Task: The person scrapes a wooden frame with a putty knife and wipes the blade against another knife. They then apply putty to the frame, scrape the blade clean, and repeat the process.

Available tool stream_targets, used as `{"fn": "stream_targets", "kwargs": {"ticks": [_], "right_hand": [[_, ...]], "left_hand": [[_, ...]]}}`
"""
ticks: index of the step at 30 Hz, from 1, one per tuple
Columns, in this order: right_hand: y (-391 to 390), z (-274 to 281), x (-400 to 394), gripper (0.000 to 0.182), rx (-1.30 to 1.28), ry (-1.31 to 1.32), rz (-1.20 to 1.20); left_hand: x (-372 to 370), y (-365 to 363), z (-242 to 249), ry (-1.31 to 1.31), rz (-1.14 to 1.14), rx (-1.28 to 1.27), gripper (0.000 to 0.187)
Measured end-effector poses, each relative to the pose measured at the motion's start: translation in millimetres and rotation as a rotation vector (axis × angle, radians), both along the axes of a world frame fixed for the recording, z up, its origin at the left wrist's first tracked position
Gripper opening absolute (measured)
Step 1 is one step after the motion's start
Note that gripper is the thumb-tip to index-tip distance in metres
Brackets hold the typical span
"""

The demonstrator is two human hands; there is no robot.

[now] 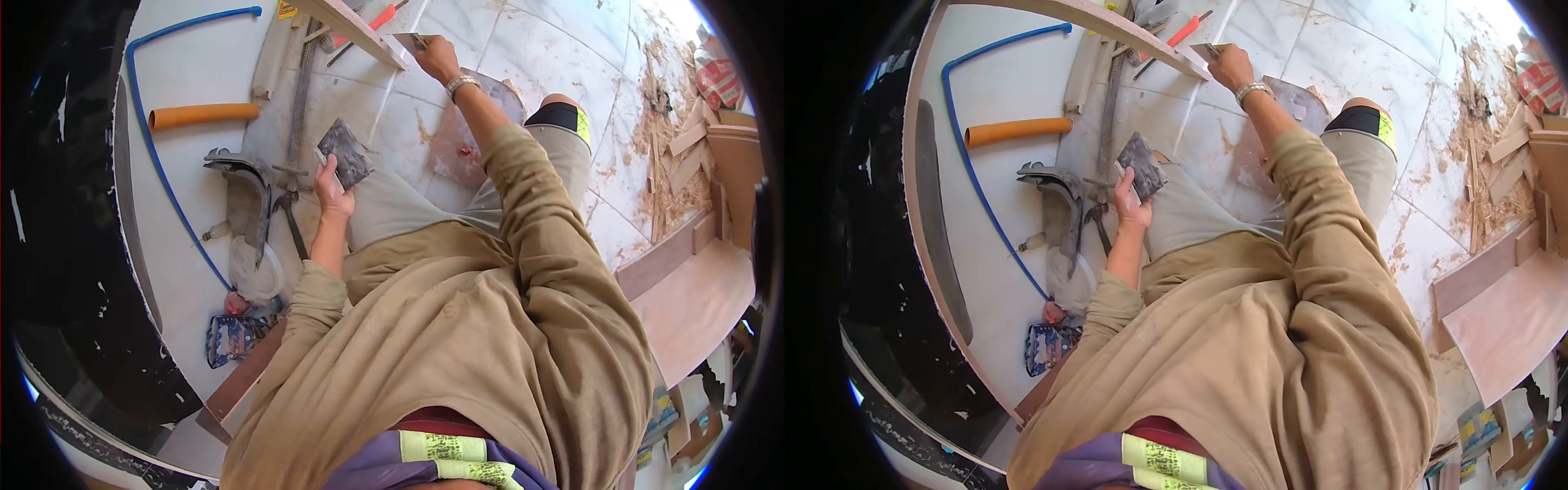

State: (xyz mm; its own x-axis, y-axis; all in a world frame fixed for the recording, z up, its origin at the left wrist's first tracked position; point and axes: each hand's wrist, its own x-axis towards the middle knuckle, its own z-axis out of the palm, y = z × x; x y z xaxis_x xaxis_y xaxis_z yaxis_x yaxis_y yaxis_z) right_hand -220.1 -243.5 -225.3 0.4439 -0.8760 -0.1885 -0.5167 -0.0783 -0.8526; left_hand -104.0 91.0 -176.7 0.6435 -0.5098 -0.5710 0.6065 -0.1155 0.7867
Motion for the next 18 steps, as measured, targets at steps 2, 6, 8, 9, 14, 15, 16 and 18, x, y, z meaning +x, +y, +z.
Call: {"fn": "stream_targets", "kwargs": {"ticks": [2, 6, 8, 9, 14, 15, 16, 18], "right_hand": [[16, 17, -8, 0.040, -0.085, -0.101, -0.040], [55, 38, 4, 0.030, -0.086, -0.168, -0.184], [72, 18, 21, 0.027, -0.168, -0.240, -0.262], [77, 17, 27, 0.029, -0.100, -0.225, -0.264], [103, 15, 54, 0.039, -0.079, -0.418, -0.373], [110, 16, 55, 0.040, -0.113, -0.444, -0.382], [115, 17, 54, 0.042, -0.150, -0.469, -0.391], [122, 17, 48, 0.042, -0.132, -0.498, -0.416]], "left_hand": [[-2, -2, 1, -0.032, -0.011, 0.030, 0.033], [-3, 4, -2, -0.023, 0.029, -0.005, 0.034], [-11, 0, 10, 0.006, 0.104, -0.029, 0.034], [-11, 1, 8, 0.015, 0.103, -0.026, 0.034], [-6, 10, 4, -0.004, 0.078, -0.025, 0.034], [-7, 11, 5, -0.008, 0.083, -0.020, 0.034], [-8, 12, 6, -0.012, 0.087, -0.019, 0.035], [-7, 11, 5, -0.012, 0.084, -0.024, 0.036]]}}
